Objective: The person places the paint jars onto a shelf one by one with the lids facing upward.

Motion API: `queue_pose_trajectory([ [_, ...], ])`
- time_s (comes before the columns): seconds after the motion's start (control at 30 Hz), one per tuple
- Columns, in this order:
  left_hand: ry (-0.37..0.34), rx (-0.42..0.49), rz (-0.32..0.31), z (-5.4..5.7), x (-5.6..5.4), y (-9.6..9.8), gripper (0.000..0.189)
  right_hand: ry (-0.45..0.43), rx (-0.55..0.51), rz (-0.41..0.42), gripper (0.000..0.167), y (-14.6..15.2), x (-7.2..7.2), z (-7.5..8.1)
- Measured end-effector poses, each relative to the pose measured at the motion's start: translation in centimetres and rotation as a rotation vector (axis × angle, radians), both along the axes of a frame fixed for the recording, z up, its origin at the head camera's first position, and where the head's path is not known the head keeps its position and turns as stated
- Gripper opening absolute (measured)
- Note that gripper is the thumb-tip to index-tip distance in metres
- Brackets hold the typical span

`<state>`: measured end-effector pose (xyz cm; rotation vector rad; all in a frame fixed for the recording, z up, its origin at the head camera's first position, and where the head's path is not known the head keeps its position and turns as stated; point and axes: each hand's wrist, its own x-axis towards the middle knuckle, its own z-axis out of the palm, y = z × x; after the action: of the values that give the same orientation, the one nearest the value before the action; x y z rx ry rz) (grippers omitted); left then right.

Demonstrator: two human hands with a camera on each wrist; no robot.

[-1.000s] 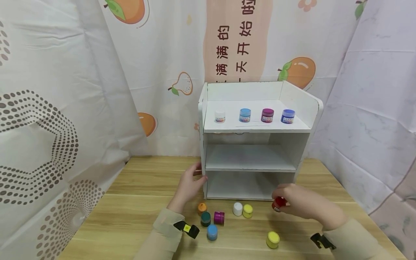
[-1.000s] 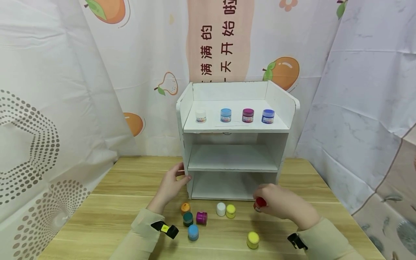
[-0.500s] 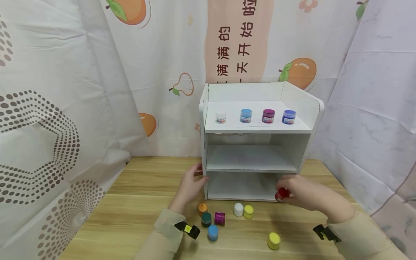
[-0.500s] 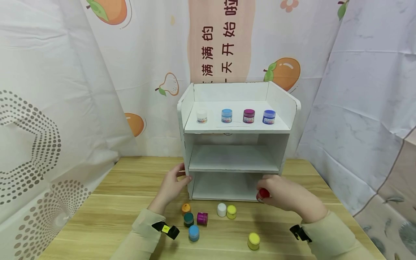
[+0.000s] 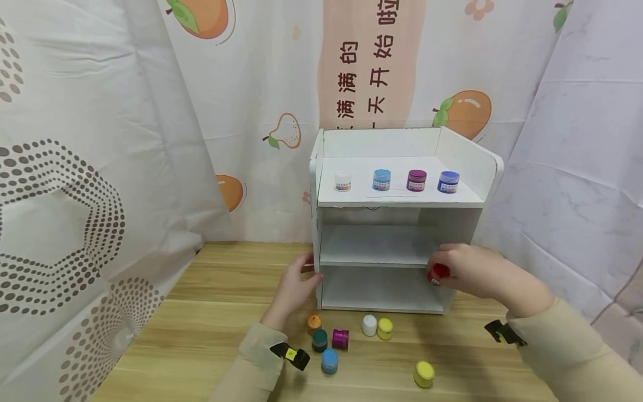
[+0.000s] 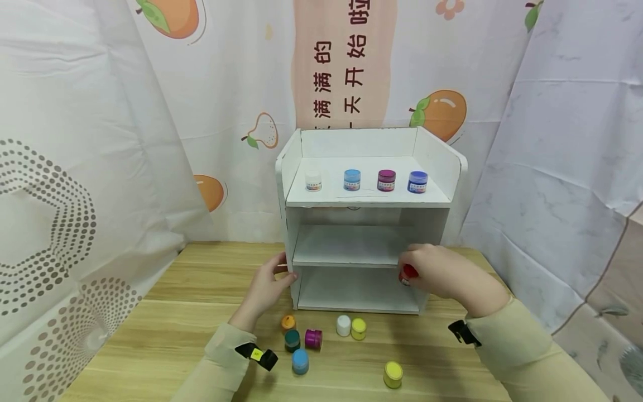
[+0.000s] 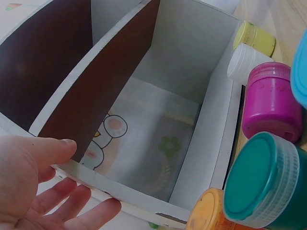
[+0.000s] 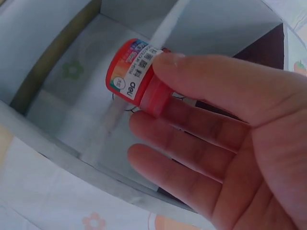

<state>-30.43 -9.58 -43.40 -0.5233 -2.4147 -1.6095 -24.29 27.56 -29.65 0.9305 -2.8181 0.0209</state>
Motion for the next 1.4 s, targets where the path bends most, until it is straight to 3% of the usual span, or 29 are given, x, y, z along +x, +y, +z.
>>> queue_pose_trajectory([
  [0.3,-0.001,0.015,-0.001,-0.1,0.1,-0.1,0.054,0.018,0.031,-0.004,0.02,-0.9,-1.4,1.3],
  [0.5,0.001,0.019,-0.003,-0.5,0.1,-0.3,0.055,0.017,0.001,0.002,0.027,0.6,-2.0,-0.1],
  [0.7,0.01,0.022,-0.004,-0.4,0.0,-0.2,0.055,-0.03,-0.03,-0.029,0.03,2.2,-1.2,-1.6],
  [0.77,0.009,0.019,-0.004,-0.4,-0.1,-0.1,0.055,-0.09,-0.025,-0.054,0.027,3.1,-0.6,-2.4],
  [0.83,-0.002,0.019,-0.001,-0.4,-0.1,0.0,0.055,-0.203,-0.044,-0.116,0.026,4.8,0.0,-3.4],
  [0.97,-0.003,0.024,-0.008,-0.2,-0.1,0.1,0.054,-0.51,-0.164,-0.323,0.05,9.2,1.4,-5.9],
  [1.07,0.005,0.023,-0.011,0.1,-0.1,0.1,0.055,-0.597,-0.221,-0.395,0.055,11.4,2.2,-7.6],
  [1.17,0.006,0.021,-0.007,0.2,-0.1,0.1,0.056,-0.576,-0.224,-0.368,0.053,12.2,2.7,-9.0],
  [1.4,0.006,0.018,-0.001,0.2,0.0,0.3,0.057,-0.468,-0.14,-0.172,0.039,11.8,3.0,-10.8],
])
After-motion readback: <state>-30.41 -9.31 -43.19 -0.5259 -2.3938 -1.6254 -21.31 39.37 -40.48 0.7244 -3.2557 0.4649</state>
